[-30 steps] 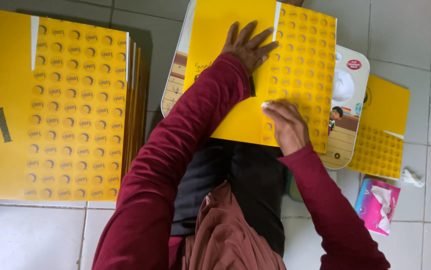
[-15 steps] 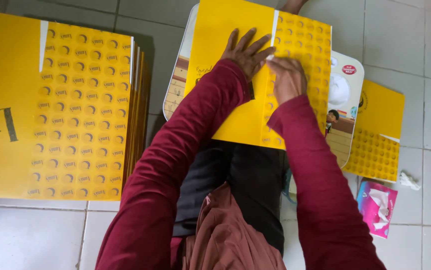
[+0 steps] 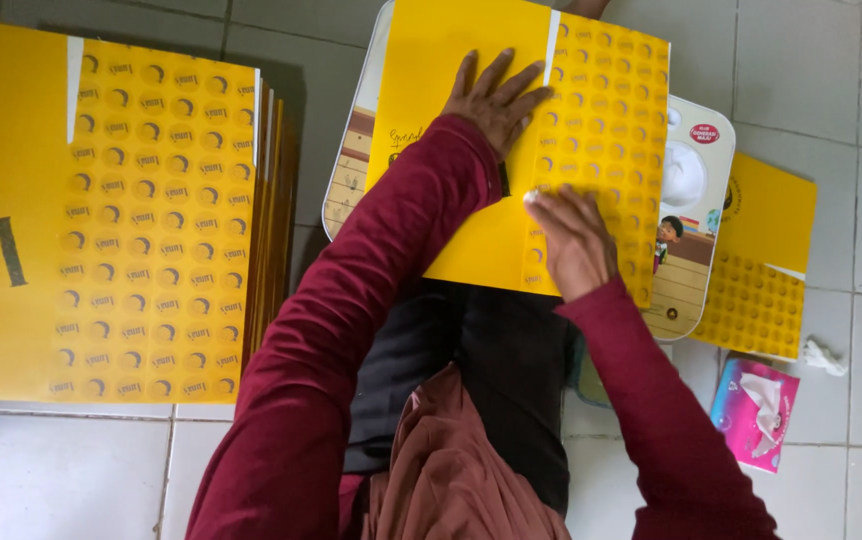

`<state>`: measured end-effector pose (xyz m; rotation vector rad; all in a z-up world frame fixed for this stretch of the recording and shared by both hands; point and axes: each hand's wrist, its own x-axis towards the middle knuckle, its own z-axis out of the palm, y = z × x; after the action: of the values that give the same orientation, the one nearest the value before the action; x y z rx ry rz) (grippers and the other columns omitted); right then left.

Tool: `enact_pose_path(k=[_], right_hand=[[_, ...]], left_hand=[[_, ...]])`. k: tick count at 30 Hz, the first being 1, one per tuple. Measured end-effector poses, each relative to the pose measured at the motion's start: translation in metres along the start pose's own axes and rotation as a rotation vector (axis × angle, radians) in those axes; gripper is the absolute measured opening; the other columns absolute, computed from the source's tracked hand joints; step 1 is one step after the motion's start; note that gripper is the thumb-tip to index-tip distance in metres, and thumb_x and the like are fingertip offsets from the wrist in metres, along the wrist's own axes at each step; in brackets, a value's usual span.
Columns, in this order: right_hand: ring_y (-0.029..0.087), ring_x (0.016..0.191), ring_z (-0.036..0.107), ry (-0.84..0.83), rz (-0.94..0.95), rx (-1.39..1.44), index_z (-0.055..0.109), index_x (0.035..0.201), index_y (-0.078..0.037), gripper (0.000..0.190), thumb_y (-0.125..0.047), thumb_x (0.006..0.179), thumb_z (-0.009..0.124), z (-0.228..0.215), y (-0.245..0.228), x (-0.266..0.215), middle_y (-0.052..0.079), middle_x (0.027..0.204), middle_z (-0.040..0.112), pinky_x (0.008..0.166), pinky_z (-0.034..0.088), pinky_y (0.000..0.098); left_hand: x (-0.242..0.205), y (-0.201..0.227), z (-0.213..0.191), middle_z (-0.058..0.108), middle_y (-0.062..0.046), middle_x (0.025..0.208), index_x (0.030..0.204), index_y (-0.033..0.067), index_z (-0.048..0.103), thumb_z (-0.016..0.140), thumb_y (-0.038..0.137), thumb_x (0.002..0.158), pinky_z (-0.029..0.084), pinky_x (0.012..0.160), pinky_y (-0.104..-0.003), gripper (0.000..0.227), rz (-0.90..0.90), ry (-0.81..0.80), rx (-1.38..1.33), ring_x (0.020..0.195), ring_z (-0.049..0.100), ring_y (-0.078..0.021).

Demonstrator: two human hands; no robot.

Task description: Applying glue to the edges of yellow cardboard folders and pressing them to seal

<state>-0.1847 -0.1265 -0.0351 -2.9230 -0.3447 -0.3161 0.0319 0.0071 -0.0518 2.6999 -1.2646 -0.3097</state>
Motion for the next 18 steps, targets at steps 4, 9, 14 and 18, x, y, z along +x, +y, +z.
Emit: enact_pose_path(k=[4,9,14,18], right_hand=[[0.041,0.128,0.057,0.035,0.018,-0.010,0.068,0.137,-0.004,0.048,0.015,0.093,0.061,0.018,0.045,0.068,0.016,0.139,0.067,0.113,0.048,0.0496],[0.038,0.122,0.058,0.247,-0.132,0.124,0.073,0.127,0.003,0.050,0.014,0.082,0.055,0.030,0.072,0.098,0.020,0.130,0.068,0.110,0.042,0.0449],[0.039,0.127,0.062,0.180,-0.024,0.181,0.064,0.136,0.003,0.040,0.010,0.099,0.051,-0.004,-0.006,0.021,0.024,0.140,0.063,0.121,0.038,0.0479],[0.037,0.135,0.057,0.093,-0.052,0.233,0.063,0.138,-0.002,0.045,0.012,0.095,0.059,-0.025,-0.045,-0.060,0.017,0.140,0.065,0.122,0.036,0.0639]], left_hand=[[-0.003,0.000,-0.002,0.003,0.013,0.170,0.162,0.0386,0.016,0.017,0.043,0.107,-0.005,0.122,-0.063,0.056,-0.002,0.014,-0.008,0.156,-0.004,-0.0296],[-0.002,-0.001,0.001,0.009,0.011,0.169,0.160,0.0360,0.024,0.014,0.047,0.104,-0.003,0.121,-0.064,0.058,0.028,0.073,-0.069,0.156,0.001,-0.0299],[-0.005,-0.002,0.005,0.010,0.013,0.169,0.160,0.0383,0.024,0.019,0.042,0.106,-0.004,0.122,-0.062,0.055,0.023,0.094,-0.073,0.156,0.002,-0.0292],[-0.006,0.000,0.001,0.008,0.012,0.169,0.160,0.0380,0.022,0.019,0.039,0.106,-0.005,0.122,-0.062,0.054,0.022,0.073,-0.065,0.156,0.000,-0.0300]])
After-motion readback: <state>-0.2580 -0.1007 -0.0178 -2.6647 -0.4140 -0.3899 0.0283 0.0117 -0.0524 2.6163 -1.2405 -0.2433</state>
